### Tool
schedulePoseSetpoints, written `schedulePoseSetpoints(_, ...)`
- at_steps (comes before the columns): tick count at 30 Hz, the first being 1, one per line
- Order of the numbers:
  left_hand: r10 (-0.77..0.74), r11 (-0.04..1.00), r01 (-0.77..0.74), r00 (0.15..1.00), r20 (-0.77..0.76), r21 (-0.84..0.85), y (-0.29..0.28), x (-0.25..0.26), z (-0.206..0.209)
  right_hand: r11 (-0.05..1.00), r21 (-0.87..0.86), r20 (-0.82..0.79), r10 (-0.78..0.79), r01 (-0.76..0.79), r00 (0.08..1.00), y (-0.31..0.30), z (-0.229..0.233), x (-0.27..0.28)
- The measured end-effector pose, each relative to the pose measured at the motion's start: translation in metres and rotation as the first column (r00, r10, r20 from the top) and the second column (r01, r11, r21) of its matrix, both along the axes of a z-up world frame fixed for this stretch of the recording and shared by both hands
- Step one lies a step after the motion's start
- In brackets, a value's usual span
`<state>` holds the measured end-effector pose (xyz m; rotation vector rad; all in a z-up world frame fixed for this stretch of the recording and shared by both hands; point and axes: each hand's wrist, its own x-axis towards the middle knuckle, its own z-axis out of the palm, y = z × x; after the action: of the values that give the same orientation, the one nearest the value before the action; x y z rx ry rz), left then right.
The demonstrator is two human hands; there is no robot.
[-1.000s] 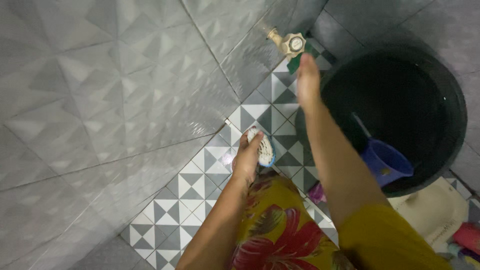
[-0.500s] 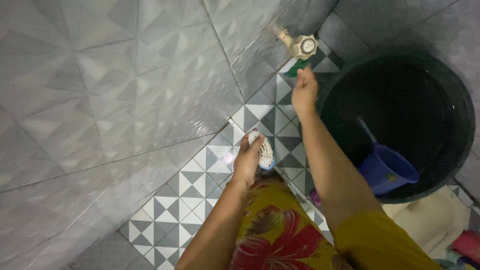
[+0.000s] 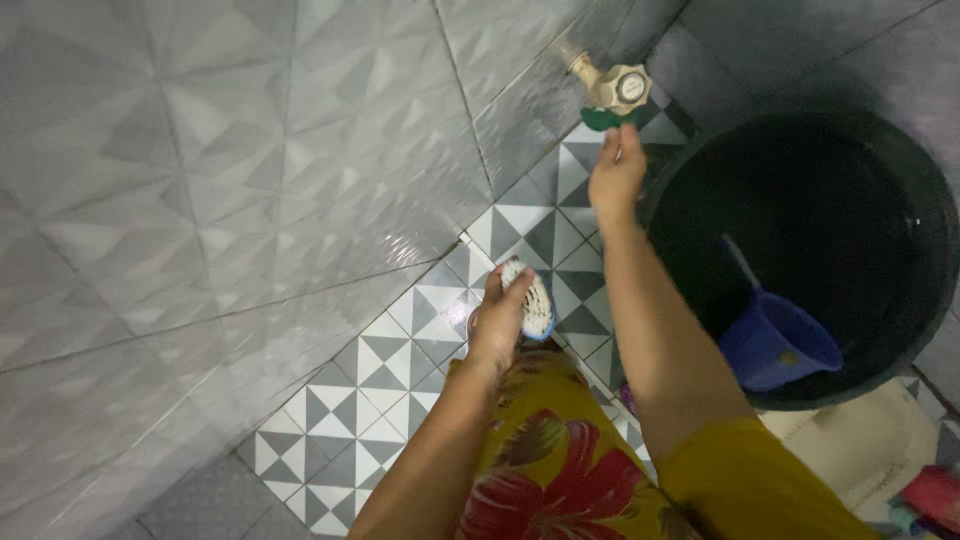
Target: The person cleans a faucet by scrubbing it with a brush and a green scouring pad while rinsing it with water from a bucket and the tap.
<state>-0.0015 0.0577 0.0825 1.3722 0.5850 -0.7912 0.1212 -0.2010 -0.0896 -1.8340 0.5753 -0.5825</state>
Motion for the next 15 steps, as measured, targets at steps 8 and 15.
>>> schedulePoseSetpoints(8,0.025,0.999,-0.026,0.999,0.03,0.029,0.0,-0.008,-0.012,0.687,0.719,-0.165,0.026,0.103,0.986,-0.032,0.048,0.023)
schedulePoseSetpoints(15,0.025,0.999,-0.021,0.995,0.101,-0.042,-0.01,-0.001,-0.028,0.932,-0.36,0.074,0.067,-0.036,0.995,0.025,0.077,-0.013)
